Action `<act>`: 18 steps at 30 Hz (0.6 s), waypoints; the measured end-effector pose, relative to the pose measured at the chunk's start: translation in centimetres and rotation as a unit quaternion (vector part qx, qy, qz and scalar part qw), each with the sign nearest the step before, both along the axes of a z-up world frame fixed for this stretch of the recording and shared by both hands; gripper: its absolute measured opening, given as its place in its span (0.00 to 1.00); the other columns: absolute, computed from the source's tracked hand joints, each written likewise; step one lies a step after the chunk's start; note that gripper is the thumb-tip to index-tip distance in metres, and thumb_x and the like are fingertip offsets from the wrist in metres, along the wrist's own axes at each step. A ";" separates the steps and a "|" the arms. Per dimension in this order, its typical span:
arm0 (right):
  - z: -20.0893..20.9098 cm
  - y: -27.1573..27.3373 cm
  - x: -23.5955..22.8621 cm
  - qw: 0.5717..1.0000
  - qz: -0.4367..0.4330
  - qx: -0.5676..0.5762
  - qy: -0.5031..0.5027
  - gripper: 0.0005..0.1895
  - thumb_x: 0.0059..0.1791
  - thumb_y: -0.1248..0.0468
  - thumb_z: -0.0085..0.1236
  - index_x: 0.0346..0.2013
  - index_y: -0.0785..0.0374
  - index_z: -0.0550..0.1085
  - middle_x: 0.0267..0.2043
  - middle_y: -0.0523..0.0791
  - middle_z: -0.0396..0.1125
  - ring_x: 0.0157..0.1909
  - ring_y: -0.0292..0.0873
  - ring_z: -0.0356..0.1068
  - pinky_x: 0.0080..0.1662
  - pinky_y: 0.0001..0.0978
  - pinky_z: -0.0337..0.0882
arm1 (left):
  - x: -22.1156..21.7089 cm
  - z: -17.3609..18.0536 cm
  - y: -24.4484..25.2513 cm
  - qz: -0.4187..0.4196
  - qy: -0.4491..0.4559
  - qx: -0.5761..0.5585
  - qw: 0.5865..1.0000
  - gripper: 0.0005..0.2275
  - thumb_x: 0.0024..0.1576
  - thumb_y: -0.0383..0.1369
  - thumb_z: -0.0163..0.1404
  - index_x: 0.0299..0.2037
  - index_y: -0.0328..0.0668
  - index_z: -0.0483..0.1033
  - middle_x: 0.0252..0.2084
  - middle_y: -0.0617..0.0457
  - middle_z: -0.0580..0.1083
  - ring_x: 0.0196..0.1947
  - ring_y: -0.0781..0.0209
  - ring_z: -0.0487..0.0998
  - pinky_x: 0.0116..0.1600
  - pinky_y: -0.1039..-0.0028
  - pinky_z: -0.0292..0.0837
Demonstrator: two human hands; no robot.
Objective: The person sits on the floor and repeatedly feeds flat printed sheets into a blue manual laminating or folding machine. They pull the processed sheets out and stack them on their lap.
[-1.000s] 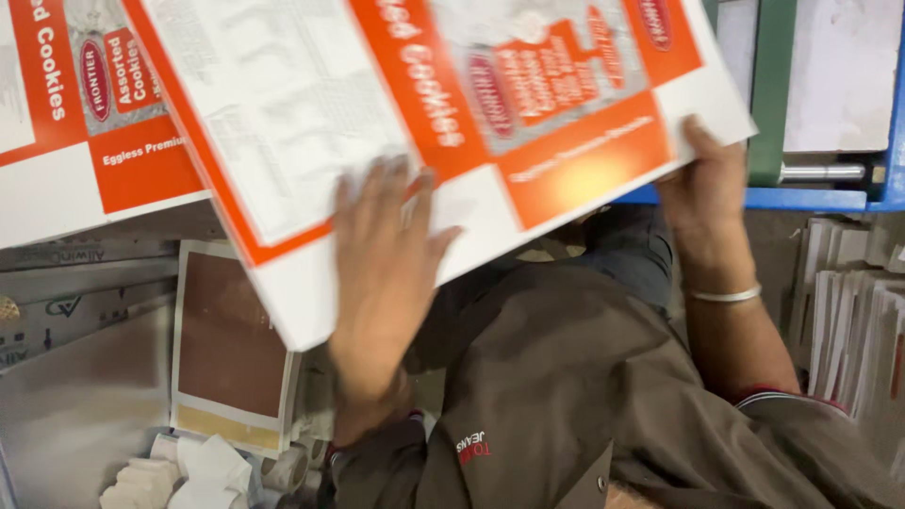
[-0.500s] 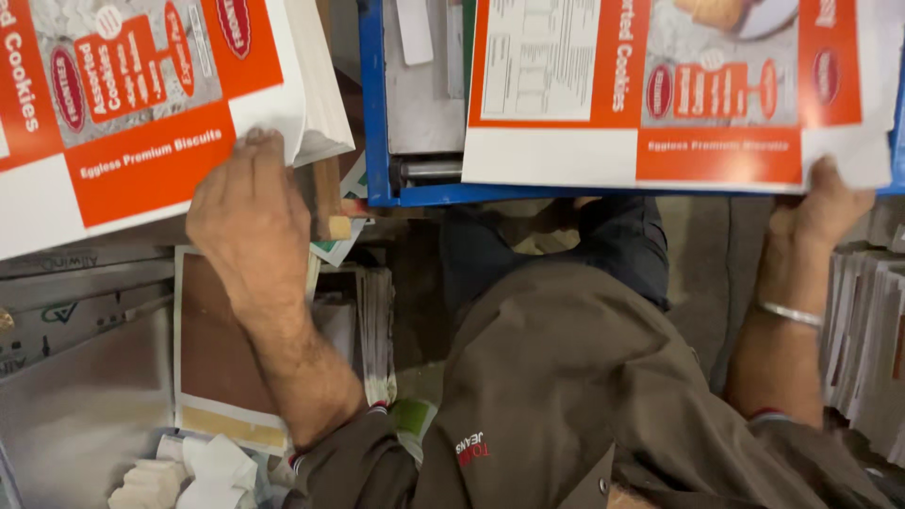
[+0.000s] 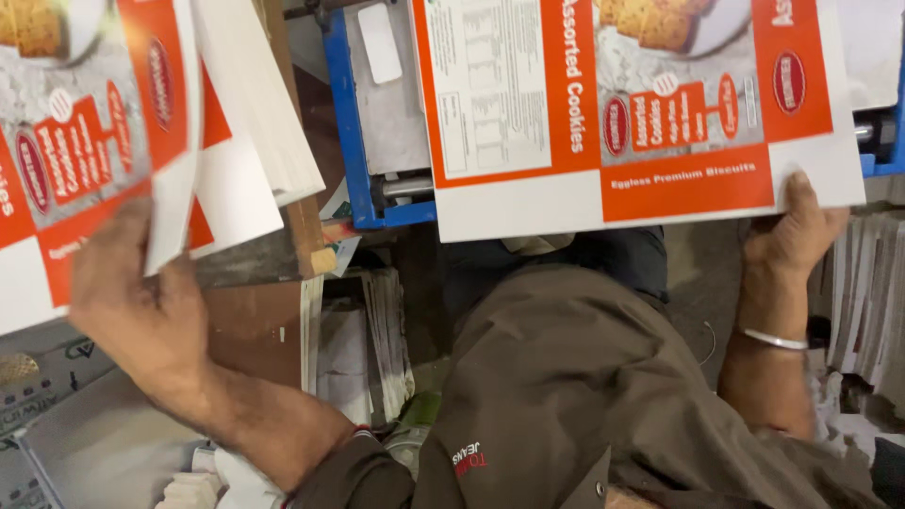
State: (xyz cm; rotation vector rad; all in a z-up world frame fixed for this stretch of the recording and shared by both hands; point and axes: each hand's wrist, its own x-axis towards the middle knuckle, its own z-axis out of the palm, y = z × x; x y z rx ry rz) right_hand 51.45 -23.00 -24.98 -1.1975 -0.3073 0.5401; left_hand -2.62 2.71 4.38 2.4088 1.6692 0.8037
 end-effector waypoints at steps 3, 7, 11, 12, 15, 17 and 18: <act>0.6 3.8 0.8 0.999 -0.004 0.049 0.016 0.25 0.58 0.77 0.46 0.72 0.75 0.63 0.70 0.56 0.66 0.69 0.52 0.72 0.71 0.41 0.76 | 0.2 -2.7 -0.2 -0.041 0.113 0.033 0.992 0.20 0.55 0.27 0.54 0.60 0.32 0.77 0.61 0.37 0.75 0.63 0.40 0.75 0.72 0.54 0.69; -0.5 8.3 1.9 0.995 -0.036 0.058 0.078 0.23 0.55 0.74 0.47 0.66 0.74 0.64 0.63 0.55 0.69 0.64 0.52 0.75 0.66 0.43 0.80 | -0.5 -5.2 -0.7 -0.036 0.089 0.060 0.994 0.18 0.64 0.31 0.54 0.63 0.32 0.75 0.64 0.37 0.74 0.67 0.38 0.72 0.73 0.56 0.65; -1.9 10.5 0.0 0.987 0.021 0.017 0.159 0.19 0.57 0.69 0.50 0.63 0.68 0.66 0.56 0.50 0.70 0.53 0.47 0.76 0.51 0.39 0.82 | -1.2 -5.9 -0.2 -0.039 0.074 0.068 0.994 0.17 0.67 0.36 0.55 0.62 0.33 0.75 0.62 0.37 0.74 0.65 0.37 0.73 0.72 0.55 0.66; -2.1 10.6 -0.8 0.976 0.054 0.016 0.209 0.18 0.58 0.65 0.49 0.63 0.65 0.67 0.55 0.48 0.70 0.51 0.45 0.76 0.48 0.37 0.82 | -1.3 -5.7 -0.4 -0.044 0.075 0.069 0.994 0.18 0.67 0.37 0.55 0.61 0.32 0.75 0.61 0.37 0.74 0.64 0.37 0.74 0.71 0.55 0.66; -2.6 9.7 -2.9 0.966 0.130 -0.052 0.217 0.15 0.60 0.59 0.47 0.57 0.67 0.67 0.50 0.52 0.73 0.48 0.50 0.77 0.45 0.40 0.81 | -1.2 -5.0 0.1 -0.077 0.116 0.107 0.985 0.19 0.64 0.37 0.53 0.61 0.33 0.75 0.60 0.37 0.75 0.60 0.37 0.76 0.66 0.56 0.70; -3.1 8.5 -4.2 0.960 0.158 -0.075 0.218 0.16 0.58 0.59 0.48 0.55 0.68 0.67 0.51 0.52 0.73 0.50 0.51 0.78 0.47 0.41 0.81 | -0.7 -4.3 0.8 -0.110 0.141 0.144 0.973 0.19 0.63 0.37 0.52 0.60 0.32 0.75 0.59 0.37 0.75 0.56 0.37 0.77 0.63 0.55 0.72; -3.3 8.2 -4.7 0.958 0.164 -0.091 0.218 0.19 0.56 0.59 0.49 0.57 0.67 0.68 0.51 0.52 0.73 0.50 0.50 0.77 0.46 0.40 0.79 | -0.1 -4.2 1.5 -0.123 0.143 0.154 0.970 0.19 0.63 0.38 0.52 0.60 0.33 0.75 0.58 0.37 0.75 0.56 0.37 0.77 0.63 0.54 0.71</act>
